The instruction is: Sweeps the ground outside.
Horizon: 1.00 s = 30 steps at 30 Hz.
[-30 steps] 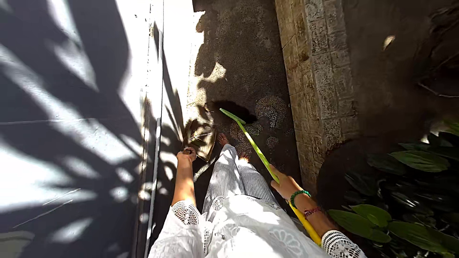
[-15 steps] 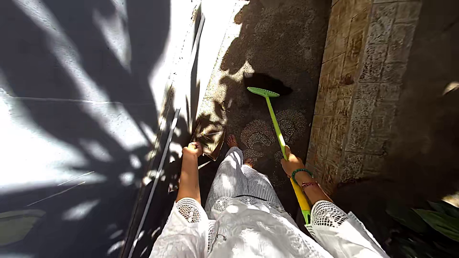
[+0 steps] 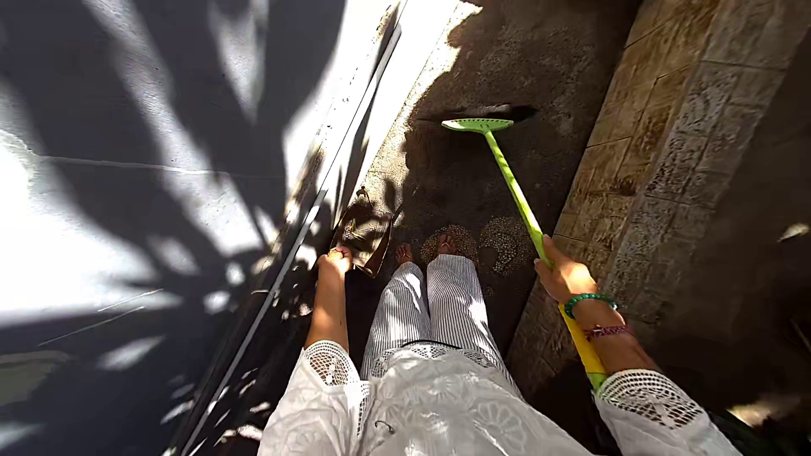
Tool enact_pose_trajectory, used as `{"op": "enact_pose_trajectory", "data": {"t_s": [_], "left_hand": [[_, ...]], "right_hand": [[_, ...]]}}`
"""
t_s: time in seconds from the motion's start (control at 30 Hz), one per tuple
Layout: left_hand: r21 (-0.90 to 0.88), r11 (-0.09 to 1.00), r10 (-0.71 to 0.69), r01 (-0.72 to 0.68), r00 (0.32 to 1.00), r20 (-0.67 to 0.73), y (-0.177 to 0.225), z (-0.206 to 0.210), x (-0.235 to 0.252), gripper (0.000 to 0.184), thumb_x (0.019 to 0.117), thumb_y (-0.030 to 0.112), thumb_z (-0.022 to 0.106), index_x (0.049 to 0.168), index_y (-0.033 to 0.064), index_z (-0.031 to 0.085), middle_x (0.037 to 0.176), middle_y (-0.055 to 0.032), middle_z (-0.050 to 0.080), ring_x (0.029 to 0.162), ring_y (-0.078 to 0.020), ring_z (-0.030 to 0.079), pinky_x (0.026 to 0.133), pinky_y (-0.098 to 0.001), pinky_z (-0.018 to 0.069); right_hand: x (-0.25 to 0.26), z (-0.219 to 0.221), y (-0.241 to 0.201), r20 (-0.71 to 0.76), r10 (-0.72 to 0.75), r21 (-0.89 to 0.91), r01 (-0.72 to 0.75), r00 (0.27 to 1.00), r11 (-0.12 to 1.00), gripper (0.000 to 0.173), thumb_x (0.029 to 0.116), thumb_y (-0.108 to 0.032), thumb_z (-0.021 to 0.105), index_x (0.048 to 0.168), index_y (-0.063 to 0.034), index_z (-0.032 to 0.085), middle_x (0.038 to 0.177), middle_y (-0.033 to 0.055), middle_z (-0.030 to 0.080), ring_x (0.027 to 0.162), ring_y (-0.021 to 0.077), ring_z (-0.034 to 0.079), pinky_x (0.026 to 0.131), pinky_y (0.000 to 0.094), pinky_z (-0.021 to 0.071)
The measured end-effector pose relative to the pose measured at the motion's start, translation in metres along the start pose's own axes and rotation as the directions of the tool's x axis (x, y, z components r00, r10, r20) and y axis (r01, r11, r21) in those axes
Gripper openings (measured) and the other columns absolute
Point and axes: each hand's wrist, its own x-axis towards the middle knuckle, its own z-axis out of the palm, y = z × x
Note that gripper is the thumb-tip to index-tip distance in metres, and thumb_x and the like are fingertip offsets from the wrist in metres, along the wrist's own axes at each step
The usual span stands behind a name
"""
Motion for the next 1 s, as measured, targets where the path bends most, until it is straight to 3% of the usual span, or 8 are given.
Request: {"op": "enact_pose_trajectory", "data": {"t_s": [0.07, 0.17, 0.27, 0.43, 0.6, 0.73, 0.83, 1.0], "left_hand": [[-0.04, 0.999, 0.028, -0.029, 0.999, -0.018, -0.005, 0.007, 0.002, 0.041, 0.1084, 0.044, 0.019, 0.096, 0.0141, 0.045, 0.072, -0.0009, 0.046, 0.054, -0.0094, 0.048, 0.049, -0.0215, 0.0441], [-0.129, 0.991, 0.038, -0.046, 0.997, -0.062, -0.008, 0.022, 0.005, 0.043, 0.108, 0.045, 0.022, 0.091, 0.0154, 0.046, 0.068, 0.0, 0.048, 0.052, -0.0083, 0.05, 0.048, -0.0202, 0.0465], [-0.165, 0.984, 0.052, -0.07, 0.992, -0.112, -0.01, 0.032, 0.005, 0.037, 0.1078, 0.043, 0.025, 0.091, 0.016, 0.045, 0.068, 0.0008, 0.047, 0.051, -0.0071, 0.048, 0.047, -0.0194, 0.0459], [-0.274, 0.96, 0.023, -0.057, 0.992, -0.127, -0.011, 0.049, 0.005, 0.036, 0.1064, 0.041, 0.028, 0.09, 0.0148, 0.047, 0.066, 0.0008, 0.048, 0.049, -0.0061, 0.049, 0.046, -0.0172, 0.0453], [-0.251, 0.962, 0.075, -0.109, 0.987, -0.141, -0.013, 0.065, 0.004, 0.028, 0.1062, 0.038, 0.031, 0.097, 0.0155, 0.046, 0.072, -0.0001, 0.049, 0.053, -0.0073, 0.05, 0.048, -0.0199, 0.046], [-0.263, 0.962, 0.039, -0.079, 0.987, -0.154, -0.01, 0.068, 0.003, 0.033, 0.106, 0.044, 0.03, 0.095, 0.0163, 0.045, 0.07, 0.0003, 0.046, 0.051, -0.0078, 0.048, 0.046, -0.0209, 0.0442], [-0.224, 0.974, -0.019, -0.021, 0.984, -0.176, -0.008, 0.062, 0.004, 0.039, 0.1054, 0.051, 0.03, 0.103, 0.0151, 0.046, 0.079, -0.0031, 0.049, 0.061, -0.0115, 0.054, 0.054, -0.0251, 0.0506], [0.09, 0.996, 0.031, -0.01, 0.971, -0.237, -0.016, 0.06, -0.007, 0.049, 0.1053, 0.051, 0.023, 0.129, 0.0133, 0.043, 0.1, -0.0094, 0.049, 0.082, -0.0205, 0.054, 0.071, -0.0432, 0.0512]], "right_hand": [[0.058, -0.021, -0.024, -0.063, 0.023, 0.02, -0.022, 0.998, 1.0, 0.061, 0.1097, -0.02, 0.046, 0.166, -0.0174, 0.022, 0.129, 0.038, 0.059, 0.114, 0.0551, 0.061, 0.095, 0.0697, 0.0465], [0.127, -0.027, -0.051, -0.168, 0.025, 0.032, -0.02, 0.985, 0.999, 0.064, 0.1069, -0.024, 0.047, 0.165, -0.0247, 0.021, 0.122, 0.0382, 0.061, 0.109, 0.0574, 0.062, 0.083, 0.0732, 0.0485], [0.162, -0.01, -0.079, -0.098, -0.039, -0.13, 0.026, 0.994, 0.991, 0.071, 0.1062, -0.016, 0.049, 0.166, -0.0169, 0.011, 0.12, 0.041, 0.059, 0.109, 0.0593, 0.061, 0.083, 0.0726, 0.0502], [0.089, 0.041, -0.087, 0.29, -0.003, -0.507, 0.156, 0.957, 0.848, 0.076, 0.1066, -0.009, 0.043, 0.166, -0.0146, -0.005, 0.127, 0.0325, 0.062, 0.117, 0.047, 0.064, 0.097, 0.0594, 0.0521], [0.027, 0.019, -0.042, 0.468, -0.05, -0.426, 0.275, 0.883, 0.862, 0.067, 0.1096, -0.023, 0.043, 0.168, -0.0229, 0.009, 0.123, 0.032, 0.065, 0.113, 0.0491, 0.064, 0.097, 0.0626, 0.0501], [-0.014, -0.027, -0.009, 0.376, -0.13, -0.328, 0.263, 0.917, 0.907, 0.064, 0.1096, -0.026, 0.048, 0.167, -0.027, 0.019, 0.112, 0.031, 0.069, 0.099, 0.0487, 0.069, 0.09, 0.063, 0.0523], [0.002, -0.041, -0.016, 0.308, -0.127, -0.338, 0.233, 0.943, 0.912, 0.067, 0.1096, -0.025, 0.048, 0.167, -0.0221, 0.013, 0.111, 0.0321, 0.068, 0.098, 0.0498, 0.068, 0.089, 0.0643, 0.0515], [0.051, 0.024, -0.028, 0.335, -0.04, -0.365, 0.169, 0.941, 0.915, 0.076, 0.1041, -0.013, 0.049, 0.167, -0.0191, 0.008, 0.116, 0.0327, 0.066, 0.103, 0.0474, 0.069, 0.091, 0.0597, 0.0531]]}}
